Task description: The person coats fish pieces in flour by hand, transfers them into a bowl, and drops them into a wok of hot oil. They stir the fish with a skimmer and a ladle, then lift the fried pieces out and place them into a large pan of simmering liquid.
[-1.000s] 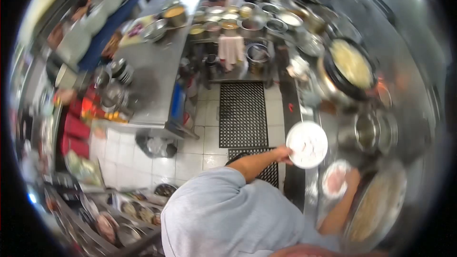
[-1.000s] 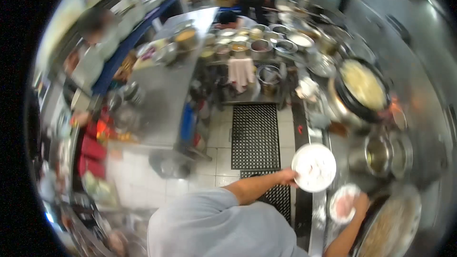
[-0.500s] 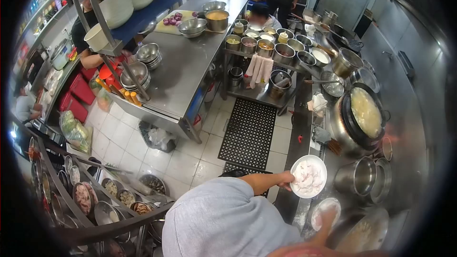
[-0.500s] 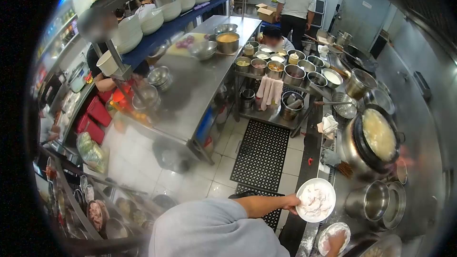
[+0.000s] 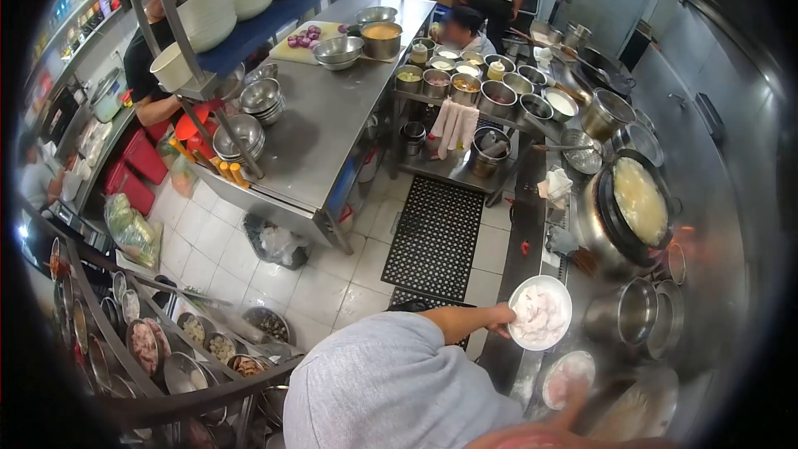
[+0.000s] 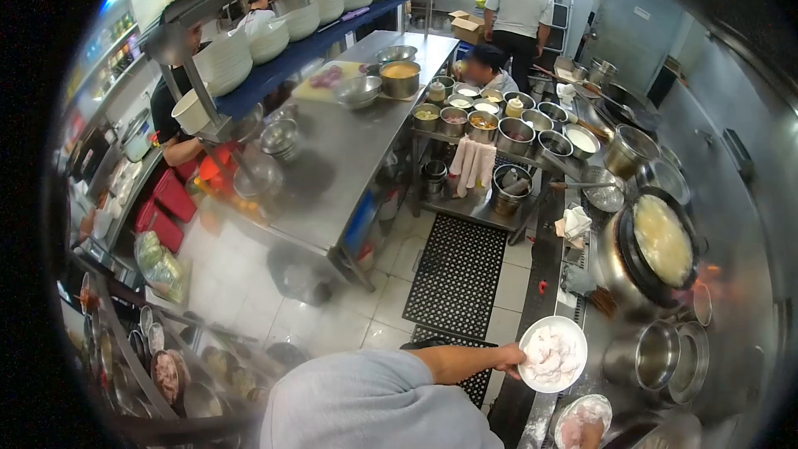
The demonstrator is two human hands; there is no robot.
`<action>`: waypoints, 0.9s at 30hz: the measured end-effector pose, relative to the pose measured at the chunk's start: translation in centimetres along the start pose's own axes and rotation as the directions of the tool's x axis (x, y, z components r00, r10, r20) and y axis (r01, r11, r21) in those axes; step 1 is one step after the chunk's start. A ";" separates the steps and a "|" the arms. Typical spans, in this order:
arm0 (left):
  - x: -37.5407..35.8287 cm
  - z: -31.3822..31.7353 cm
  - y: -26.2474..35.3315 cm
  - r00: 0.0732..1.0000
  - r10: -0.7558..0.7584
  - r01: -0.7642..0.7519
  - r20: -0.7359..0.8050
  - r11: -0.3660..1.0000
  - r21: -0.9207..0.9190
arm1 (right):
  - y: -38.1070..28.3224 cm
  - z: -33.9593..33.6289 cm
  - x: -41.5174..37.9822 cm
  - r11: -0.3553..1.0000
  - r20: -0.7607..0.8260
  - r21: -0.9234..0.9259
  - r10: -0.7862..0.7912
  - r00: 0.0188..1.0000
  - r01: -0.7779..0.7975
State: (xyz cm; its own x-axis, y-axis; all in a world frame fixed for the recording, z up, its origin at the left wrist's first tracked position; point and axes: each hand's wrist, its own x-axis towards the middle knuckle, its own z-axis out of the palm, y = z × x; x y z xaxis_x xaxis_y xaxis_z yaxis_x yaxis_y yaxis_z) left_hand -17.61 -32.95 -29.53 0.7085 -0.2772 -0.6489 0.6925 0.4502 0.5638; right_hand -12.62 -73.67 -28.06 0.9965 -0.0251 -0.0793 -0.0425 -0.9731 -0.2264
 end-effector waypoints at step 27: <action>0.9 -0.6 0.5 0.995 -0.079 0.080 0.064 0.997 -0.021 | -2.7 -4.1 -3.3 0.939 0.049 0.275 0.200 0.979 -0.206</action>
State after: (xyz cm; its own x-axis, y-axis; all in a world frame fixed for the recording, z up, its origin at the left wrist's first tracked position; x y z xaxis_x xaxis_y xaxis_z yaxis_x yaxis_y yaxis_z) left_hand -16.77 -32.44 -30.17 0.6591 -0.3656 -0.6572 0.7440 0.4443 0.4991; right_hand -15.48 -71.88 -23.23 0.9631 -0.2085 -0.1700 -0.2649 -0.8458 -0.4631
